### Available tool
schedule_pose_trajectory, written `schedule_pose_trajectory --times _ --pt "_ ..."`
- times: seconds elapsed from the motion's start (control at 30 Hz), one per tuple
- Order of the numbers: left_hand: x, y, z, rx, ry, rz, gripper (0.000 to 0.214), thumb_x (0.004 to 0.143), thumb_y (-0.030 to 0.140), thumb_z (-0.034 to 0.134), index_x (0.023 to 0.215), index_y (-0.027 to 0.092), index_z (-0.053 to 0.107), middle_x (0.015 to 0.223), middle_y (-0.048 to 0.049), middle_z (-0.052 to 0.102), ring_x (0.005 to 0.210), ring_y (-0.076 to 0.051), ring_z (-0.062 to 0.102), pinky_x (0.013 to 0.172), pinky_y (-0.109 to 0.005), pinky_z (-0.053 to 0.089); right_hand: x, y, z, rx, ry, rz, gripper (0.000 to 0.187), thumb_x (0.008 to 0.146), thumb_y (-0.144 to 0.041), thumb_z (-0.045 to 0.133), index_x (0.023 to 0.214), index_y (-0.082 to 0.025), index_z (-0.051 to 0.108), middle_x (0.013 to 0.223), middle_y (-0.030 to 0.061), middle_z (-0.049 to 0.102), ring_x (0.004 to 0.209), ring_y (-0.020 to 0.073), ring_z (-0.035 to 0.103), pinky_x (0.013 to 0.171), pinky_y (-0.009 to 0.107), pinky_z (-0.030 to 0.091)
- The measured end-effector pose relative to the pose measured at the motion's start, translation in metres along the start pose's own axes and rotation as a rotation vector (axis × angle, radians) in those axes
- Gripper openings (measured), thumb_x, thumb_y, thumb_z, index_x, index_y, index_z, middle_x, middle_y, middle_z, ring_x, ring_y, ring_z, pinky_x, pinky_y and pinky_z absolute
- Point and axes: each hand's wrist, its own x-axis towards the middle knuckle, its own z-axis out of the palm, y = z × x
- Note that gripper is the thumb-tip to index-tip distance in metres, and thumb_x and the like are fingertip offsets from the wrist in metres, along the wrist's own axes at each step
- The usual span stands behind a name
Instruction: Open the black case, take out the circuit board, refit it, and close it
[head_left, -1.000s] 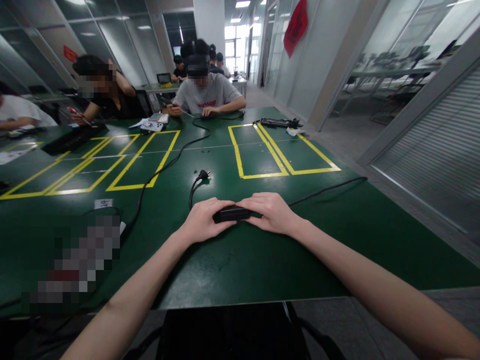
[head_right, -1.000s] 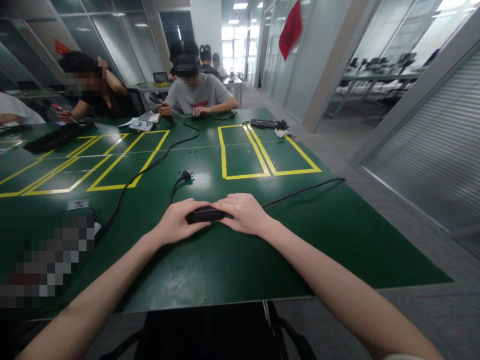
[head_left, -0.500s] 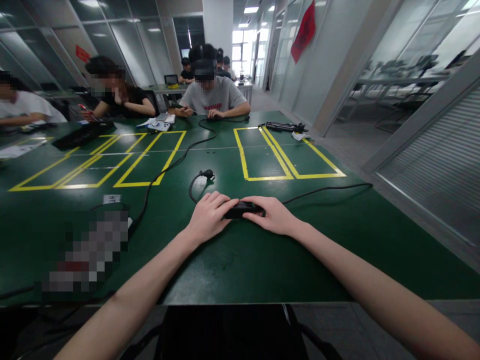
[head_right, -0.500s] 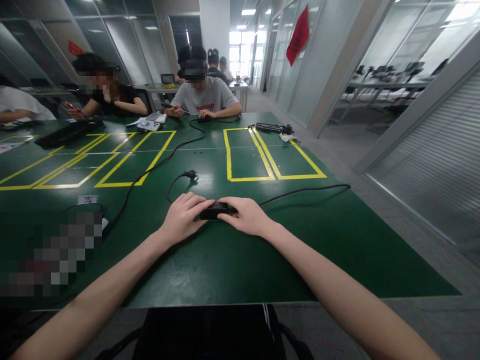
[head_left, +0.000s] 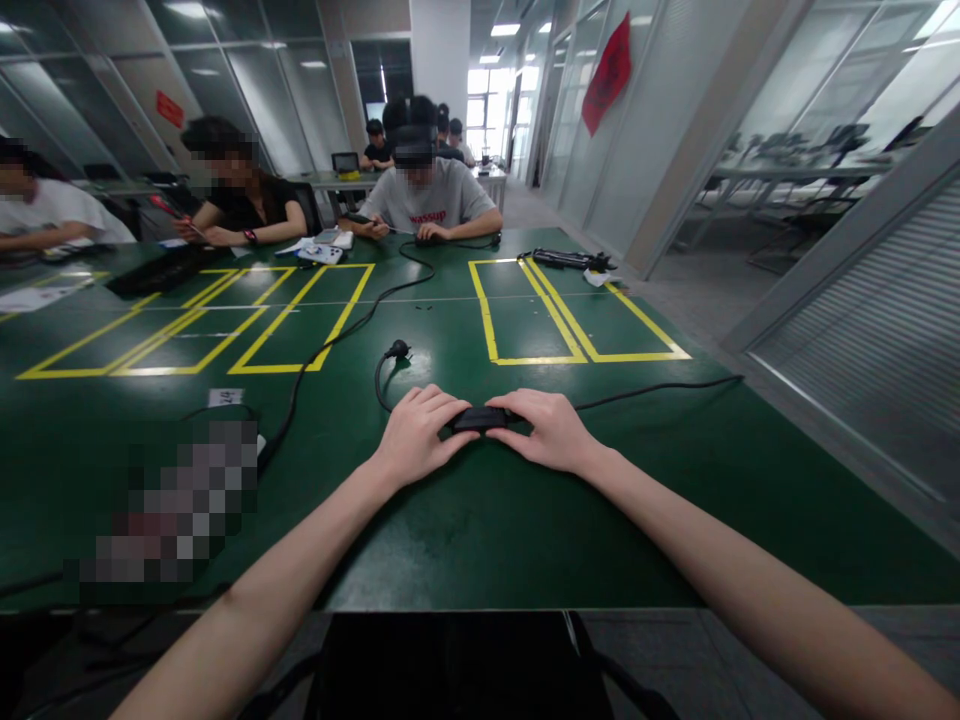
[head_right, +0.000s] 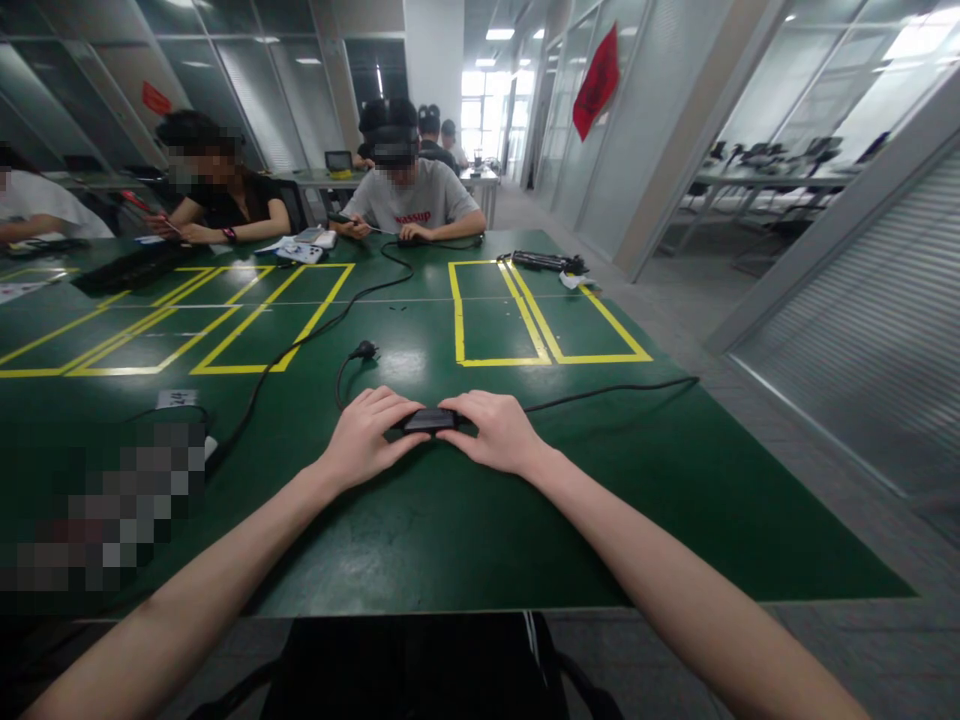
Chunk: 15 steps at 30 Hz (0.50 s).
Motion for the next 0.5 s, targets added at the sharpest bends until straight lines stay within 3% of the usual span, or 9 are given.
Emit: schedule_pose_trajectory --times 0.17,0.23,0.3,0.5 --pt "0.000 0.001 0.003 0.050 0.021 0.084 0.055 0.096 0.038 0.068 0.145 0.019 0.053 0.134 -0.0135 0.069 0.114 -0.028 0.066 0.092 -0.041 0.051 0.002 -0.005 -0.002 0.115 -0.007 0.100 0.029 0.102 -0.036 0.054 0.124 -0.024 0.067 0.109 0.0088 0.077 0.095 0.0253 0.073 0.086 0.038 0.057" --pt "0.000 0.000 0.007 0.107 -0.018 0.112 0.047 0.099 0.026 0.061 0.145 0.018 0.052 0.129 -0.0129 0.071 0.110 -0.026 0.068 0.091 -0.039 0.051 0.001 -0.005 -0.001 0.233 -0.050 0.183 0.027 0.103 -0.038 0.051 0.123 -0.024 0.063 0.096 0.0048 0.076 0.082 0.0221 0.072 0.078 0.035 0.056" --pt "0.000 0.000 0.010 0.123 -0.079 0.122 0.043 0.100 0.027 0.060 0.141 0.016 0.054 0.124 -0.0132 0.072 0.107 -0.026 0.069 0.090 -0.040 0.051 0.000 -0.003 0.001 0.325 -0.109 0.243 0.025 0.104 -0.040 0.049 0.121 -0.024 0.058 0.085 0.0011 0.073 0.071 0.0194 0.068 0.070 0.032 0.054" --pt "0.001 0.006 0.011 0.066 -0.232 0.075 0.038 0.100 0.036 0.062 0.128 0.011 0.058 0.113 -0.0147 0.072 0.105 -0.028 0.069 0.092 -0.040 0.051 -0.003 -0.005 -0.002 0.212 -0.178 0.094 0.039 0.090 -0.042 0.071 0.123 -0.024 0.060 0.113 0.0092 0.073 0.098 0.0259 0.071 0.086 0.038 0.056"
